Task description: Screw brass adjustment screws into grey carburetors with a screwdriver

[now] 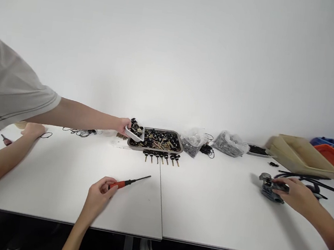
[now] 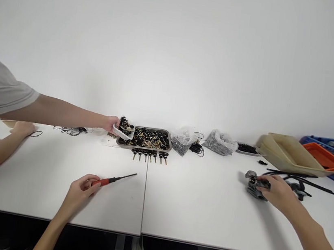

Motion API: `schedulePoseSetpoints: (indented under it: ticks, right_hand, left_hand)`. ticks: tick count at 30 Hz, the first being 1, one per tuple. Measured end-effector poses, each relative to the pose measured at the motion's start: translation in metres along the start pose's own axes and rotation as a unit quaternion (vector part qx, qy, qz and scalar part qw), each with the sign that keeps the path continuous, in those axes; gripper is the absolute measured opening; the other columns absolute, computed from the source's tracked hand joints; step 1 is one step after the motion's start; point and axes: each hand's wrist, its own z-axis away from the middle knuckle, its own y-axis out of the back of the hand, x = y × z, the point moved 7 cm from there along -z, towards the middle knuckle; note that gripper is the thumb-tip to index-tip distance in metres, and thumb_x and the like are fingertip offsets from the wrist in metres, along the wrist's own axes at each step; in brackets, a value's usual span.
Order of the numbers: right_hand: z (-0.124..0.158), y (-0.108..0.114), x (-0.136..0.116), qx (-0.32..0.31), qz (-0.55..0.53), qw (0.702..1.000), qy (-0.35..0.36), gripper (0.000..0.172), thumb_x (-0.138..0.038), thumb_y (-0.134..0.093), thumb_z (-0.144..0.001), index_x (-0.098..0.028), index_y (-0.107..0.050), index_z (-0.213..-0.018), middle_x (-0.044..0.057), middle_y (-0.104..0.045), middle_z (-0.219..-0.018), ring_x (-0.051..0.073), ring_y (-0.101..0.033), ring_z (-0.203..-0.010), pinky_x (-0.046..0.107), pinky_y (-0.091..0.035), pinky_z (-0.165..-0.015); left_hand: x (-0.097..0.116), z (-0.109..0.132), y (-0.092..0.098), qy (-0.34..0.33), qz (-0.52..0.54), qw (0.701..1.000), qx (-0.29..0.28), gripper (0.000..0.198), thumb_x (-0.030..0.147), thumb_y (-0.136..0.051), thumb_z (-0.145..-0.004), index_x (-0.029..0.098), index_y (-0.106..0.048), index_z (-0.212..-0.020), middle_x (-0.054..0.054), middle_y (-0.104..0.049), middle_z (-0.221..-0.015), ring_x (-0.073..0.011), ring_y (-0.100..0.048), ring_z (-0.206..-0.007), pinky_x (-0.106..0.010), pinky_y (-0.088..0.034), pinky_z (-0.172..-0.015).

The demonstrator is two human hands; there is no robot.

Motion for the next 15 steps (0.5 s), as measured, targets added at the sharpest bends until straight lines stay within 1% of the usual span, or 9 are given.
schedulePoseSetpoints:
  ticks: [3,6,8,10,12,14,15]
  right_hand:
    - [-0.007,-0.003,0.005,0.014,0.004,1.0,-0.001,0.017,-0.022,-0.065,-0.063,-0.022,-0.066,-0.08,0.015,-0.064,-0.096,0.031,-0.061,-0.097,0.039,-0.047,-0.079]
    - [-0.007,-0.004,0.005,0.03,0.017,0.999,-0.003,0.019,-0.024,-0.063,-0.064,-0.021,-0.066,-0.082,0.017,-0.064,-0.097,0.032,-0.061,-0.093,0.042,-0.046,-0.079]
    - [-0.004,-0.005,0.003,0.034,0.057,0.998,-0.016,0.028,-0.023,-0.063,-0.063,-0.02,-0.068,-0.09,0.021,-0.063,-0.106,0.034,-0.06,-0.093,0.045,-0.043,-0.079]
    - [0.002,-0.003,-0.006,0.04,0.111,0.992,-0.039,0.041,-0.021,-0.064,-0.063,-0.02,-0.068,-0.104,0.024,-0.059,-0.119,0.038,-0.058,-0.099,0.048,-0.04,-0.08]
    - [0.008,0.002,-0.024,0.059,0.133,0.988,-0.045,0.049,-0.021,-0.062,-0.067,-0.021,-0.065,-0.116,0.024,-0.053,-0.13,0.042,-0.052,-0.11,0.05,-0.038,-0.082]
    - [0.014,0.009,-0.056,0.082,0.116,0.99,-0.014,0.047,-0.023,-0.057,-0.073,-0.02,-0.062,-0.12,0.024,-0.051,-0.132,0.043,-0.048,-0.117,0.052,-0.038,-0.085]
    - [0.017,0.011,-0.075,0.084,0.1,0.991,0.011,0.043,-0.021,-0.055,-0.074,-0.019,-0.063,-0.116,0.023,-0.052,-0.13,0.042,-0.048,-0.117,0.052,-0.038,-0.087]
  left_hand:
    - [0.0,0.004,-0.006,-0.011,-0.022,1.0,-0.007,0.038,0.052,-0.069,-0.069,0.02,-0.068,-0.089,0.004,-0.036,-0.058,-0.0106,-0.038,-0.059,-0.022,-0.033,-0.056]
    - [-0.001,0.006,-0.008,-0.009,-0.026,0.999,-0.022,0.034,0.049,-0.068,-0.071,0.02,-0.068,-0.089,0.004,-0.036,-0.06,-0.0103,-0.038,-0.06,-0.022,-0.033,-0.057]
    - [-0.002,0.006,-0.007,-0.01,-0.026,0.999,-0.021,0.033,0.048,-0.068,-0.071,0.02,-0.068,-0.09,0.004,-0.035,-0.06,-0.0103,-0.037,-0.06,-0.022,-0.033,-0.058]
    - [-0.003,0.006,-0.007,-0.012,-0.029,0.999,-0.02,0.033,0.048,-0.068,-0.072,0.02,-0.068,-0.09,0.004,-0.036,-0.061,-0.0105,-0.037,-0.061,-0.022,-0.033,-0.059]
    - [-0.005,0.005,-0.008,-0.011,-0.033,0.999,-0.02,0.033,0.048,-0.068,-0.072,0.021,-0.068,-0.091,0.003,-0.037,-0.063,-0.0107,-0.037,-0.062,-0.022,-0.032,-0.059]
    - [-0.006,0.005,-0.009,-0.007,-0.036,0.999,-0.021,0.034,0.048,-0.068,-0.072,0.021,-0.068,-0.092,0.003,-0.038,-0.063,-0.0107,-0.037,-0.063,-0.023,-0.032,-0.06]
    - [-0.007,0.005,-0.009,-0.005,-0.038,0.999,-0.02,0.034,0.049,-0.068,-0.072,0.021,-0.068,-0.092,0.003,-0.038,-0.063,-0.0107,-0.037,-0.063,-0.023,-0.032,-0.06]
